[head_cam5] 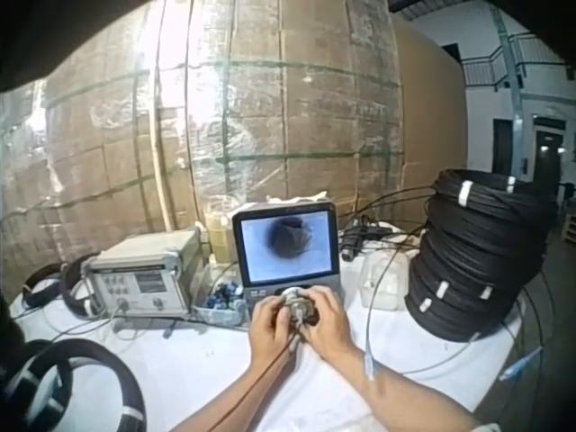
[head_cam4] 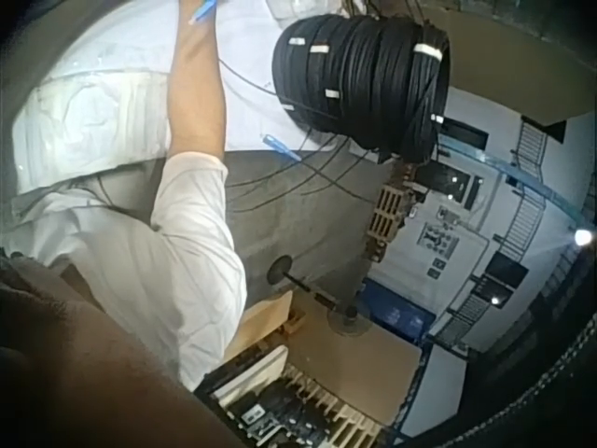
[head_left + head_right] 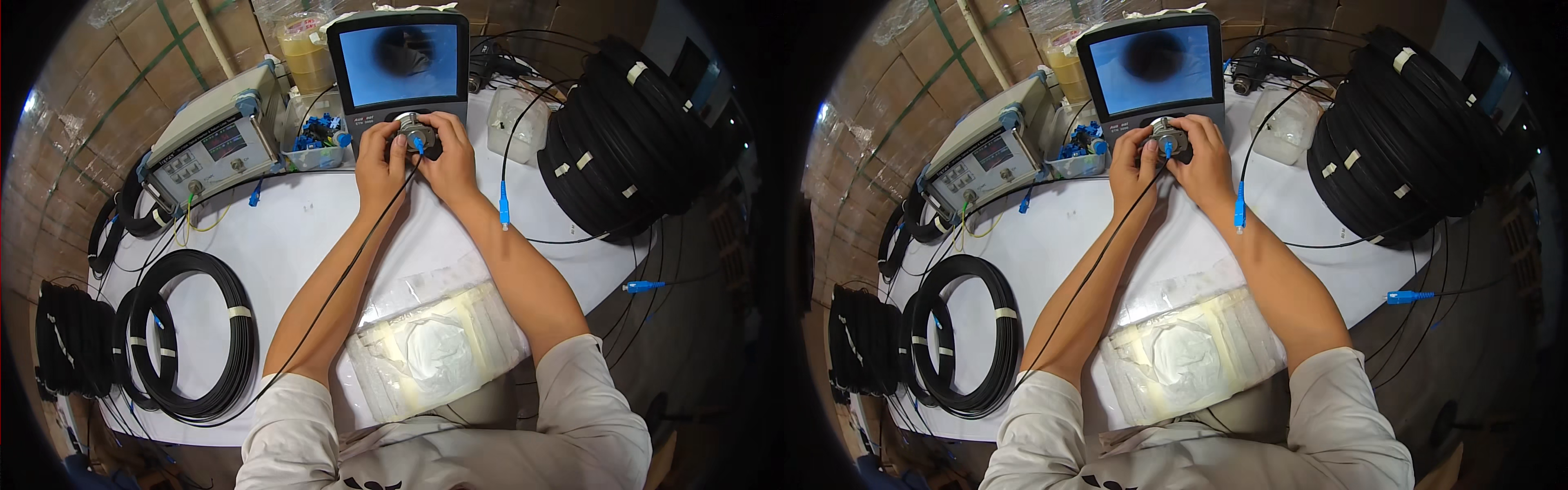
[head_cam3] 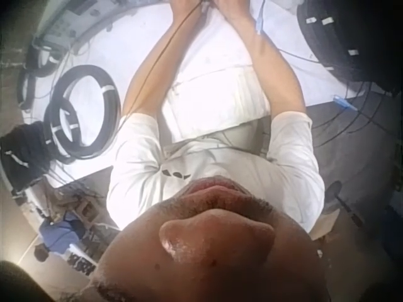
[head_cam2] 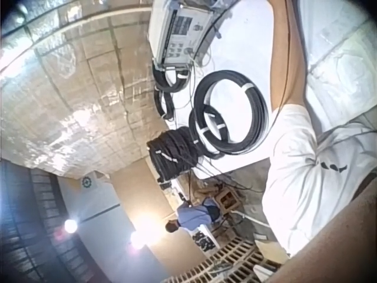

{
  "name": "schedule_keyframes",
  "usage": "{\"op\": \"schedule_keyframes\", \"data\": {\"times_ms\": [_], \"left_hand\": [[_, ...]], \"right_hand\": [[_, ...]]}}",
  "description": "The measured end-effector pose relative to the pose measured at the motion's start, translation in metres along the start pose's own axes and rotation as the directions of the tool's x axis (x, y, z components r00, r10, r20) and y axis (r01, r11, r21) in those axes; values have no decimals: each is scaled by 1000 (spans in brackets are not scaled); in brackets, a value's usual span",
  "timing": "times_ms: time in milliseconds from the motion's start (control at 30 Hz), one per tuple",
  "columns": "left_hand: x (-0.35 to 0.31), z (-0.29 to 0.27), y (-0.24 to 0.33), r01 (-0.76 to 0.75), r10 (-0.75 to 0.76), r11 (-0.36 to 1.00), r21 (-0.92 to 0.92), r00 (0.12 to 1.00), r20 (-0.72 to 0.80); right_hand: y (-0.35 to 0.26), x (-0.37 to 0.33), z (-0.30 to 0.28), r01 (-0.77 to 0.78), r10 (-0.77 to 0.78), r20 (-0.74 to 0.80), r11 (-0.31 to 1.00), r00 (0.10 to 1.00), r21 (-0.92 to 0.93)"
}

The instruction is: Cleaning and testing the connectors of fiber optic cables using specialized industrial inspection equipment.

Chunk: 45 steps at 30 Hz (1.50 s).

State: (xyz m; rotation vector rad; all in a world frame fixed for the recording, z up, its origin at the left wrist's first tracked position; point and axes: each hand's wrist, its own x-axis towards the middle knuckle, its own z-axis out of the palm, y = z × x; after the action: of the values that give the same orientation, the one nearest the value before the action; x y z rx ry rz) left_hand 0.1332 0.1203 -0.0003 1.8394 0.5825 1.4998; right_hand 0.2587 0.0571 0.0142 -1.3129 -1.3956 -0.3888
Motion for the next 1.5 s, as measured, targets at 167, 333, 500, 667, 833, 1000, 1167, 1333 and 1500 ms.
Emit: {"op": "schedule_keyframes", "data": {"times_ms": [167, 333, 500, 667, 833, 1000, 1167, 1333, 1500], "left_hand": [[2, 1, -4, -104, 105, 988, 116, 994, 3], [6, -3, -7, -170, 163, 968, 186, 985, 53], [5, 0, -5, -173, 168, 972, 158, 985, 42], [5, -1, -6, -176, 172, 972, 154, 984, 39], [4, -2, -7, -155, 147, 973, 171, 987, 57], [5, -2, -8, -178, 170, 963, 201, 984, 58], [4, -4, -10, -154, 142, 964, 216, 987, 72], [4, -3, -15, -163, 156, 962, 220, 986, 50], [3, -1, -17, -152, 147, 967, 202, 988, 40]], "right_hand": [[-2, -4, 5, -35, 35, -18, 999, 999, 26], [-2, -7, 3, 43, -42, 7, 998, 999, -44], [0, -8, 2, 37, -37, 9, 999, 999, -31], [1, -9, 3, 44, -44, 6, 999, 999, -31], [-5, -7, 6, 25, -26, -27, 999, 999, -47], [-2, -6, 11, -90, 86, -51, 993, 995, -71], [0, -5, 10, -37, 35, -35, 997, 999, -71], [0, -5, 11, -103, 105, -43, 994, 994, 39], [2, -6, 10, -136, 138, -23, 987, 990, 82]]}}
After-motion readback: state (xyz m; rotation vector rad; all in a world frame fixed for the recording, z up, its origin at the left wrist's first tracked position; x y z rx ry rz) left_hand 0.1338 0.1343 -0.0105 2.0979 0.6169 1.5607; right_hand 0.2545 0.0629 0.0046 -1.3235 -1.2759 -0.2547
